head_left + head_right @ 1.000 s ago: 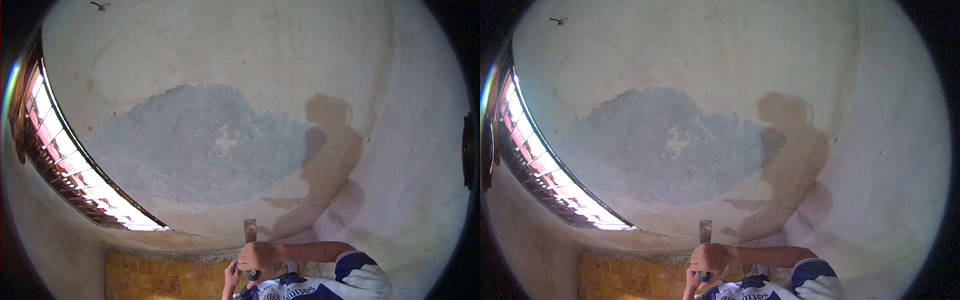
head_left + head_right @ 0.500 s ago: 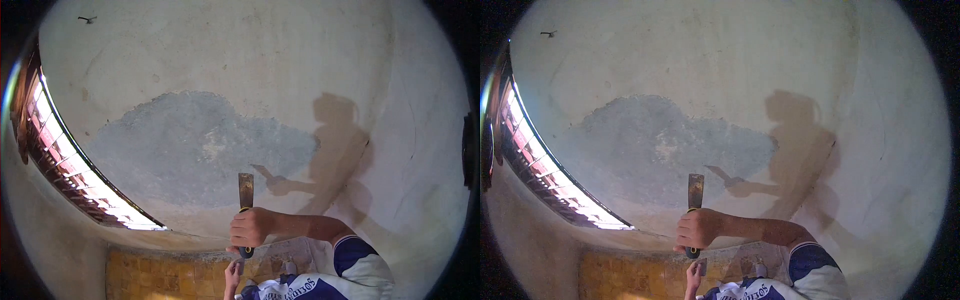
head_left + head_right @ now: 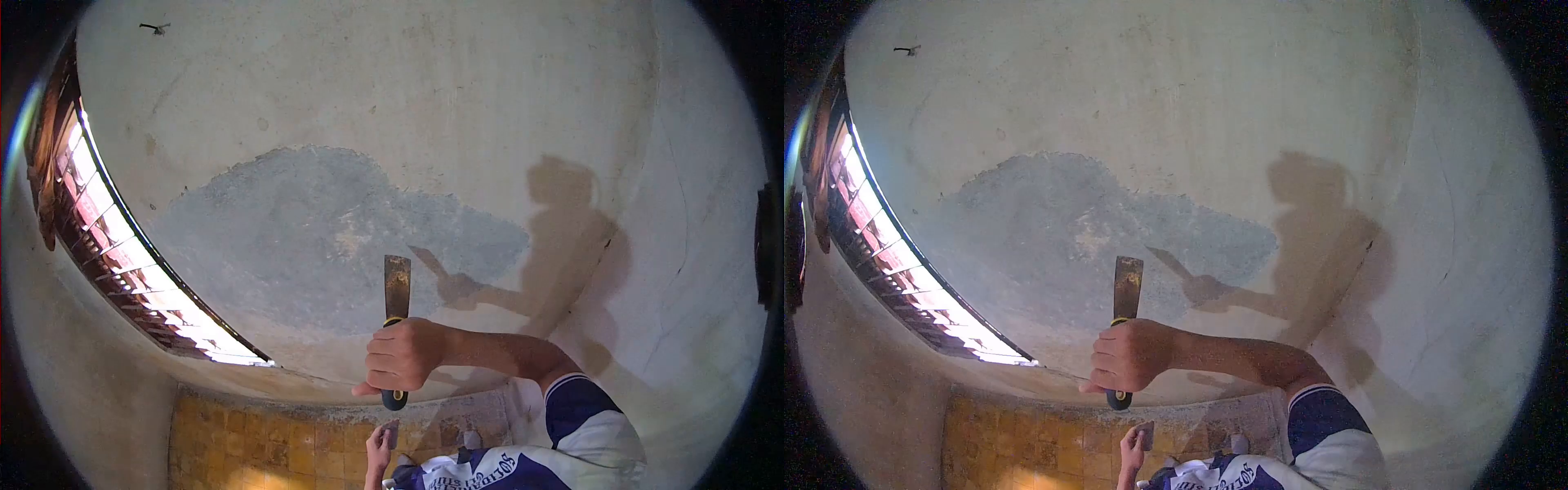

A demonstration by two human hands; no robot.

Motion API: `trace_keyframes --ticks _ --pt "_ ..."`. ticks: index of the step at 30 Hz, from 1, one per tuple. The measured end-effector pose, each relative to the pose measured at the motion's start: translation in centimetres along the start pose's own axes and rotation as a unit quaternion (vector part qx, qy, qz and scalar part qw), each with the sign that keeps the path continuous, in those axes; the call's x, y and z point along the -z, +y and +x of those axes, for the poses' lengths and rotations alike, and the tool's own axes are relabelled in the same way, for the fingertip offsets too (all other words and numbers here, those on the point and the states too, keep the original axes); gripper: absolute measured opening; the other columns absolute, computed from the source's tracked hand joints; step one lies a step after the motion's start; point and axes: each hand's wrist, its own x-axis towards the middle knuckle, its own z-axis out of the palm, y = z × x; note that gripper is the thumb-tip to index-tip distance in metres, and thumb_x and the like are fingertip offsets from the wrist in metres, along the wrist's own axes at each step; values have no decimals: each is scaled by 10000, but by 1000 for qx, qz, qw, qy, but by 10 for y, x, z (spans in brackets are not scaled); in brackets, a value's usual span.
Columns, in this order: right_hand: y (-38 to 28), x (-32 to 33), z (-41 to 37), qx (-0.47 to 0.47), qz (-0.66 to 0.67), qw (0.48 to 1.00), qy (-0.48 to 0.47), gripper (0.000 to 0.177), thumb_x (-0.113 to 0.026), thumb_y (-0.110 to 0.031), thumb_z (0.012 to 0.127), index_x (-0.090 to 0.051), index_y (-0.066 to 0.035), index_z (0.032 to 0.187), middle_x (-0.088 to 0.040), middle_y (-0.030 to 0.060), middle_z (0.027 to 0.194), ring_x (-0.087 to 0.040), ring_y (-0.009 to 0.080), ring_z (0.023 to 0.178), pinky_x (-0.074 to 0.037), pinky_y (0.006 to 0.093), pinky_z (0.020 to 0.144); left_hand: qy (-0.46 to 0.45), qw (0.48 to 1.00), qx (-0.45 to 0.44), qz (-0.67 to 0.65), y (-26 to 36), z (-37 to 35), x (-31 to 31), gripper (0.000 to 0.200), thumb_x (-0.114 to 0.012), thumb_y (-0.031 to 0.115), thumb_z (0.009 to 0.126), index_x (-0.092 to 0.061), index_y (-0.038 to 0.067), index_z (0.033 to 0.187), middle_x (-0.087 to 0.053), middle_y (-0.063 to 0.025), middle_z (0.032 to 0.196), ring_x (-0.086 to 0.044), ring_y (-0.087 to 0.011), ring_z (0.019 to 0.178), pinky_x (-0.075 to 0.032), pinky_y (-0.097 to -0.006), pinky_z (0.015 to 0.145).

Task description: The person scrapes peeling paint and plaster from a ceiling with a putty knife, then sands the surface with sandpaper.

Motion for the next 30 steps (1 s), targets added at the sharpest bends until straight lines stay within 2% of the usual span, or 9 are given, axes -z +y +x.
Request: trace_keyframes --ticks 6,8,10,12,15,16,19,24,30 --pt "52 20 12 59 -18 998 15 378 -671 -111 815 -402 -127 551 -366 -46 534 -440 117 470 -376 268 432 -4 998 -49 42 -28 5 14 213 -516 83 960 -602 -35 1115 -635 -38 949 -566 -101 864 -472 -262 784" --pt "71 34 15 27 -80 996 18 352 -650 -80 802 -411 -127 548 -376 -58 533 -440 113 465 -377 262 437 3 999 -35 23 -17 -2 14 215 -518 84 958 -600 -35 1117 -631 -34 941 -560 -99 862 -470 -262 782" --pt "39 16 11 110 -72 990 -43 274 -678 -117 763 -466 -135 591 -404 -42 550 -470 123 480 -379 273 439 9 999 -34 10 -6 -10 12 219 -516 88 961 -602 -28 1125 -630 -31 939 -557 -97 867 -467 -255 778" --pt "35 16 15 150 -20 988 -37 349 -648 -74 772 -389 -135 545 -373 -42 523 -426 110 453 -352 273 408 14 998 -54 8 2 -7 14 226 -511 97 968 -607 -16 1139 -631 -29 942 -560 -94 877 -463 -242 772" --pt "75 15 -2 101 -141 985 -25 381 -645 -97 784 -358 -156 541 -330 -48 513 -418 103 453 -332 268 406 10 1000 13 3 0 -13 21 233 -505 97 967 -606 -20 1142 -641 -42 968 -569 -107 917 -464 -252 800" --pt "68 8 -3 109 -127 986 1 377 -648 -103 783 -363 -154 541 -334 -50 516 -424 108 452 -342 267 414 11 1000 -11 15 -2 -11 23 233 -504 94 966 -607 -22 1141 -642 -45 968 -568 -109 915 -463 -254 802" --pt "31 8 2 132 -56 986 -86 285 -661 -165 816 -472 -136 605 -412 -43 534 -463 112 452 -367 284 413 14 997 -59 41 -20 -8 30 235 -502 86 963 -608 -27 1139 -642 -52 972 -567 -115 908 -461 -260 807" --pt "67 6 -9 74 -143 986 -44 303 -642 -153 833 -466 -147 586 -422 -70 532 -465 108 453 -391 288 448 22 998 -49 24 -19 -17 41 235 -503 74 957 -609 -28 1140 -642 -50 972 -567 -110 902 -460 -256 805" --pt "108 24 -20 100 -219 966 -93 276 -657 -128 807 -472 -145 601 -409 -44 534 -476 122 464 -392 290 433 32 999 -30 20 -15 -23 52 235 -513 81 960 -609 -25 1146 -640 -43 988 -569 -101 916 -461 -248 806"
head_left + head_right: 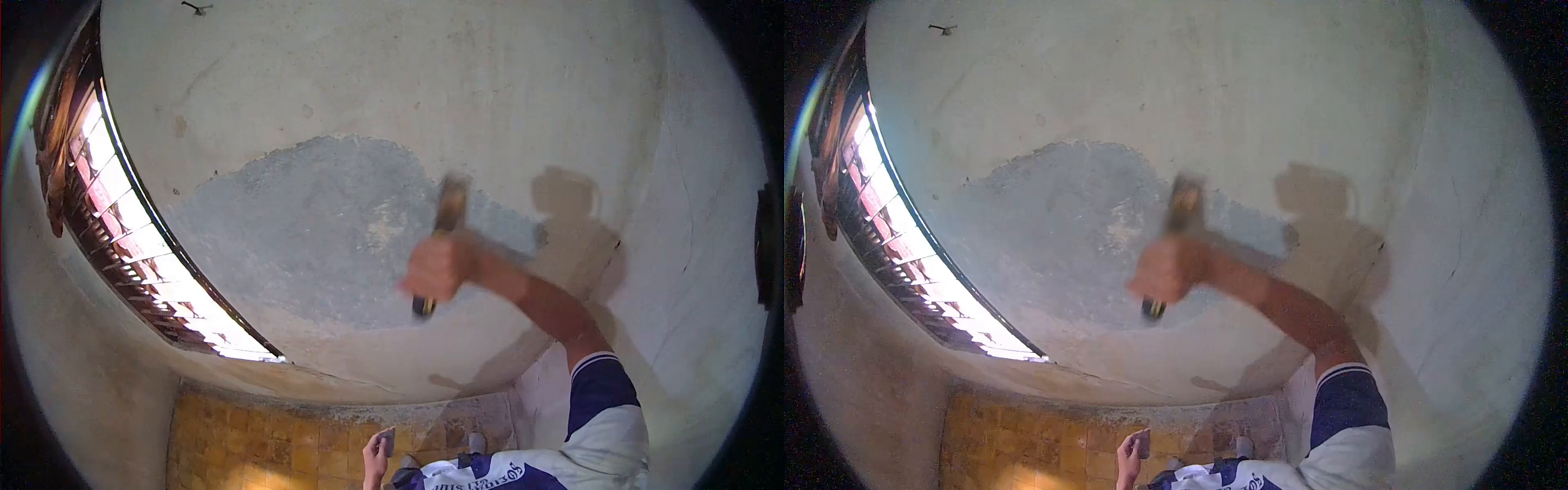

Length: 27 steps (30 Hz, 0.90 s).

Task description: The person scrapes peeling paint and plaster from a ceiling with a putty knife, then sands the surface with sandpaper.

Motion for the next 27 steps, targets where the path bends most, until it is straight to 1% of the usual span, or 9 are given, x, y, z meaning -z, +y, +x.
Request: trace_keyframes --ticks 4,6,10,13,18,20,23,26,27 --pt "-29 25 19 -53 37 997 37 278 -673 -150 800 -469 -144 611 -416 -33 547 -482 123 478 -390 281 426 -14 1000 -19 -20 -16 2 15 236 -506 77 965 -606 -25 1154 -650 -61 1024 -582 -113 946 -460 -251 834" --pt "-80 28 33 -33 80 996 16 306 -692 -177 799 -455 -138 608 -412 -30 547 -476 127 475 -383 272 414 -6 1000 -21 -6 -14 -1 19 236 -498 71 968 -603 -26 1157 -656 -70 1035 -588 -118 958 -458 -251 848" --pt "-166 17 33 -41 241 969 -43 404 -627 -403 868 -446 -123 640 -418 -14 605 -485 164 540 -424 303 499 -23 999 23 -42 -8 -3 24 243 -487 58 971 -596 -32 1168 -663 -84 1085 -592 -127 1002 -453 -256 886" --pt "-154 25 54 -64 372 925 -26 463 -603 -507 845 -451 -113 654 -431 5 648 -506 191 597 -434 332 540 -46 998 18 -50 1 2 30 246 -486 58 972 -596 -33 1173 -661 -85 1117 -590 -124 1022 -453 -259 900" --pt "-64 2 40 -171 298 937 -64 513 -577 -592 828 -453 -132 637 -471 28 655 -521 211 589 -424 347 515 -70 997 -8 -17 -7 15 45 260 -496 81 977 -597 -10 1199 -654 -58 1084 -597 -121 975 -470 -274 872" --pt "-45 7 48 -168 217 958 -87 492 -594 -559 819 -472 -115 645 -470 48 655 -524 242 611 -448 365 563 -79 997 7 -5 -20 19 53 261 -494 85 980 -597 -8 1202 -654 -57 1085 -597 -121 977 -468 -273 875" --pt "-106 -12 76 -46 381 923 -36 436 -629 -490 812 -457 -140 617 -469 23 617 -533 213 589 -446 358 526 -79 997 10 -24 -14 18 61 257 -487 79 977 -597 -15 1190 -659 -50 1068 -593 -107 963 -468 -255 855" --pt "-81 -24 55 -94 314 945 -15 452 -657 -488 786 -439 -136 604 -466 20 616 -535 211 589 -437 354 522 -75 997 -3 -25 -17 23 71 259 -477 66 973 -598 -19 1186 -662 -49 1071 -595 -104 957 -469 -247 847" --pt "-49 -16 38 -123 197 970 -72 451 -673 -506 768 -472 -126 629 -483 27 639 -541 228 602 -445 360 536 -74 997 -5 -19 -20 20 75 261 -473 62 973 -598 -19 1188 -662 -50 1077 -596 -106 959 -469 -248 848"
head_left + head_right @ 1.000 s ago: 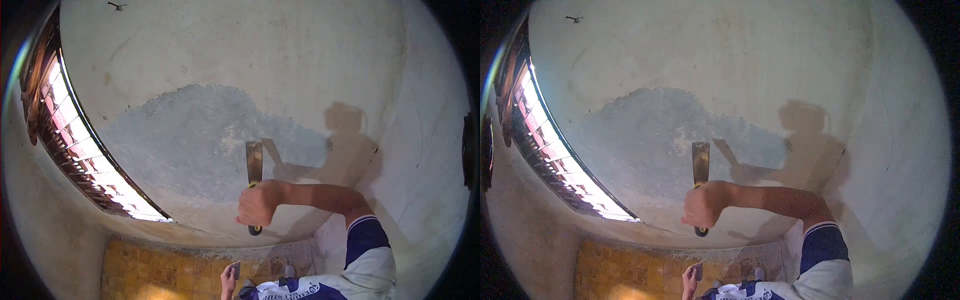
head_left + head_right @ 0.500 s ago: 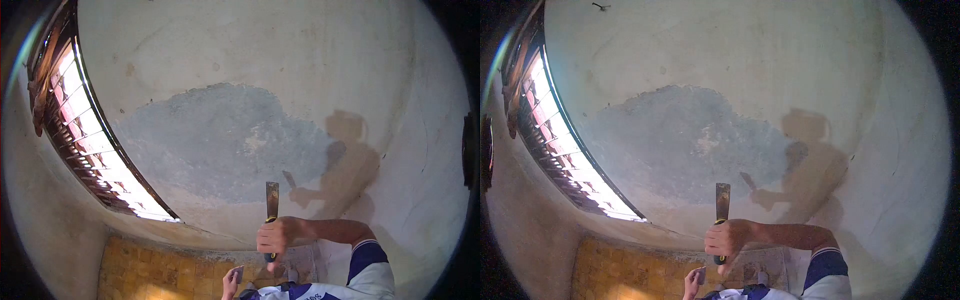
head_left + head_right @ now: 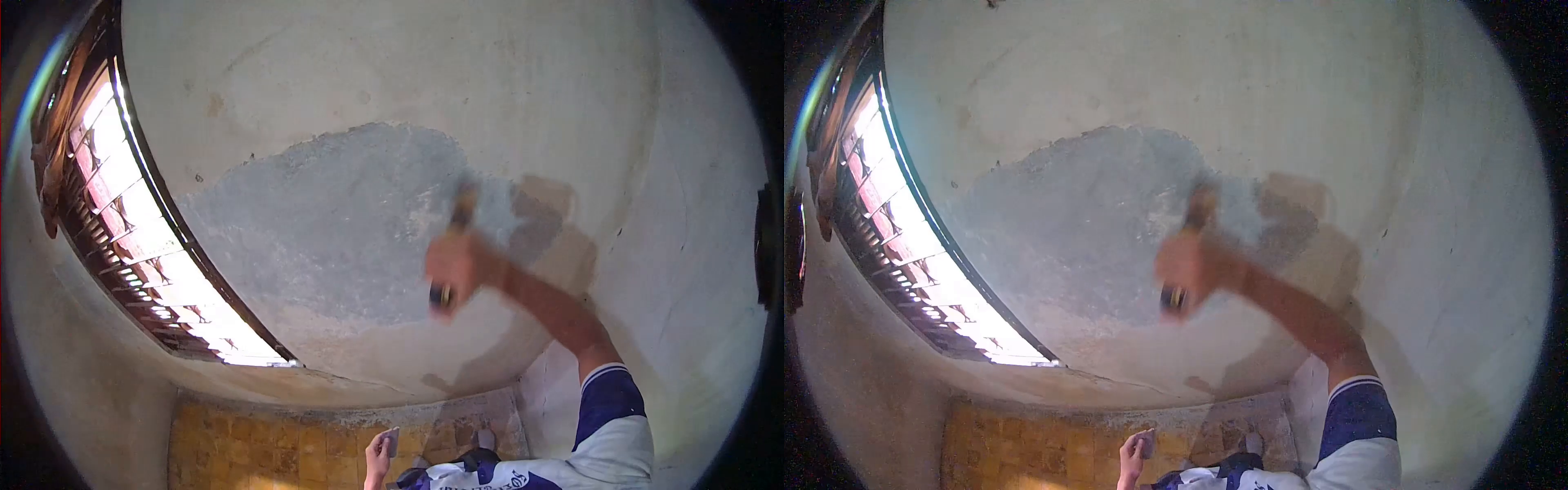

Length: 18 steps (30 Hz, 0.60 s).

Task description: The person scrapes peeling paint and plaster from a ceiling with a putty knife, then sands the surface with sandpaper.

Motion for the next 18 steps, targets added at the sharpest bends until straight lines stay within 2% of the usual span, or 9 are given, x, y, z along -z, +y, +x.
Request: trace_keyframes --ticks 1,3,6,8,10,12,15,18 --pt "20 17 -13 -46 -122 991 -35 456 -688 -524 751 -505 -117 654 -500 34 662 -548 244 615 -453 367 549 -5 1000 0 -4 -1 -7 2 264 -469 60 973 -598 -18 1189 -662 -51 1082 -597 -108 961 -469 -247 848" --pt "8 34 -13 -99 -176 979 -1 487 -724 -561 701 -541 -109 689 -529 38 684 -570 253 639 -464 366 563 -15 1000 -11 -13 3 -7 7 268 -462 55 973 -598 -16 1193 -662 -52 1091 -599 -111 967 -469 -247 849" --pt "-44 23 -19 -90 -61 989 97 515 -729 -587 686 -553 -104 712 -538 49 708 -580 259 665 -473 378 578 -4 1000 -20 -4 16 -14 10 272 -462 57 977 -594 -13 1205 -659 -54 1113 -599 -112 979 -469 -246 850" --pt "-88 5 -32 -122 -25 991 58 541 -729 -606 682 -544 -100 716 -543 58 737 -587 265 698 -479 382 593 2 999 3 -34 13 -15 11 271 -464 62 980 -592 -12 1208 -659 -53 1113 -595 -107 982 -469 -245 849" --pt "-127 -6 -37 -209 37 977 23 567 -750 -621 652 -549 -97 733 -540 69 760 -585 268 708 -482 396 595 4 999 13 -45 9 -15 14 270 -467 68 983 -591 -9 1210 -658 -50 1113 -593 -103 981 -469 -244 846" --pt "-160 -18 -41 -282 96 954 35 524 -786 -525 674 -552 -69 780 -541 90 793 -582 277 723 -483 398 622 4 999 7 -42 6 -12 13 270 -472 75 985 -591 -5 1213 -657 -47 1114 -592 -99 976 -469 -242 843" --pt "-204 -47 -68 -420 182 889 6 438 -778 -393 748 -546 -31 832 -543 108 835 -580 286 767 -486 392 681 -5 998 27 -51 14 -7 8 268 -477 71 981 -591 -5 1212 -654 -43 1103 -587 -98 977 -465 -240 844" --pt "-243 -55 -87 -581 291 759 -35 362 -738 -303 815 -543 -4 876 -542 116 866 -578 288 822 -482 381 738 -16 1000 16 -7 8 3 3 264 -484 63 976 -593 -6 1206 -653 -45 1103 -583 -100 985 -459 -240 852"
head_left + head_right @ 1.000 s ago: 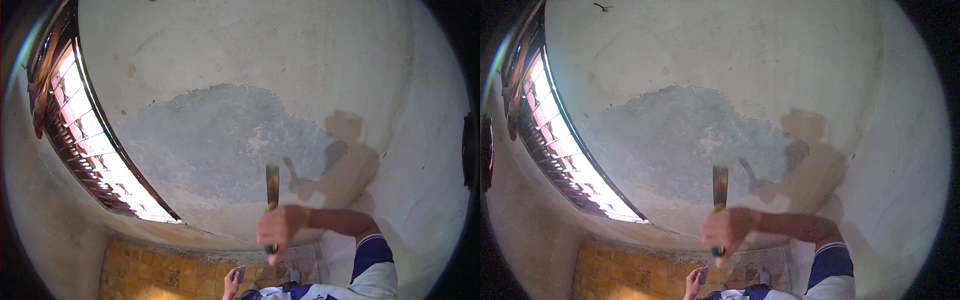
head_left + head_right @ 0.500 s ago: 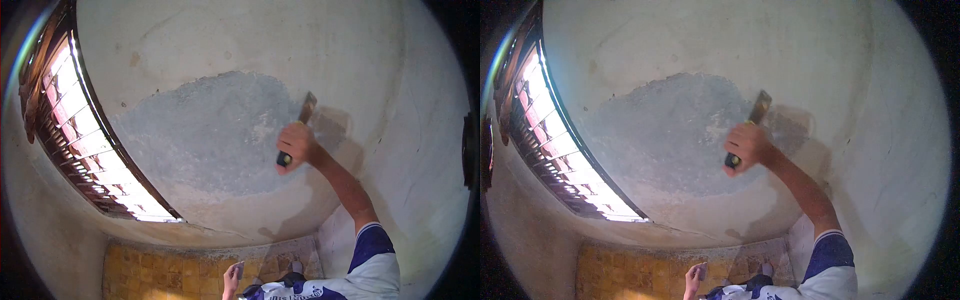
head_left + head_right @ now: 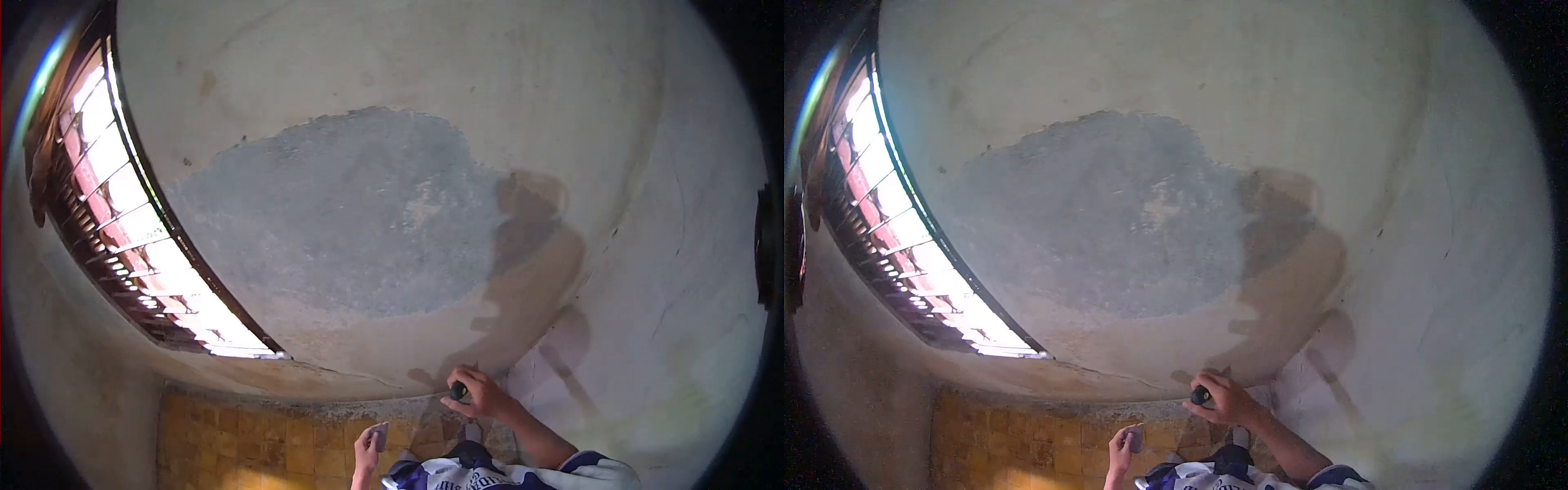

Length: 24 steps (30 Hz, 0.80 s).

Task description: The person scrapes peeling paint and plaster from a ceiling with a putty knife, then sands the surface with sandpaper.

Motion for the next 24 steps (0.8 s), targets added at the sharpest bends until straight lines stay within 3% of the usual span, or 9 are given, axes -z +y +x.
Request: trace_keyframes --ticks 3,6,9,12,15,18,24 --pt "11 4 -22 -28 -3 999 27 361 -724 -321 835 -572 2 888 -542 117 883 -581 275 842 -484 375 753 -9 1000 -9 25 1 12 -13 250 -489 54 971 -598 -10 1187 -652 -43 1071 -578 -102 969 -454 -244 854" --pt "31 16 -39 -16 19 999 44 387 -749 -355 812 -603 -6 892 -545 111 910 -589 257 848 -488 364 747 -22 999 37 -7 -3 25 -32 233 -500 69 970 -603 -14 1162 -647 -41 1033 -573 -102 943 -455 -252 844" --pt "35 35 -50 -10 -3 997 81 409 -766 -385 790 -621 -14 886 -547 99 925 -594 243 849 -494 355 740 -37 999 -11 18 -5 38 -55 195 -517 87 961 -611 -17 1096 -627 -15 952 -552 -90 874 -453 -254 778" --pt "56 41 -61 -17 -1 996 92 353 -830 -301 736 -647 -20 849 -550 59 906 -599 193 825 -496 318 711 -48 997 -25 56 17 41 -83 157 -531 86 955 -607 -17 1045 -620 -10 916 -540 -82 856 -449 -251 758" --pt "66 51 -67 -30 28 995 86 350 -841 -295 723 -652 -23 837 -545 57 892 -606 173 786 -503 304 682 -55 998 11 3 9 44 -104 218 -522 100 959 -598 -35 1113 -636 -52 962 -552 -103 900 -449 -249 802" --pt "91 57 -73 -14 30 996 84 343 -845 -287 719 -660 -21 831 -555 55 872 -613 166 771 -508 302 674 -38 998 -2 43 -4 48 -117 182 -520 100 959 -601 -34 1051 -628 -47 929 -551 -109 877 -450 -252 790" --pt "131 77 -74 -12 78 995 63 329 -863 -265 694 -678 -23 820 -585 55 840 -625 171 754 -518 309 669 69 997 -27 -28 13 43 -161 136 -509 101 952 -578 -14 930 -602 -23 850 -537 -106 814 -444 -259 742"
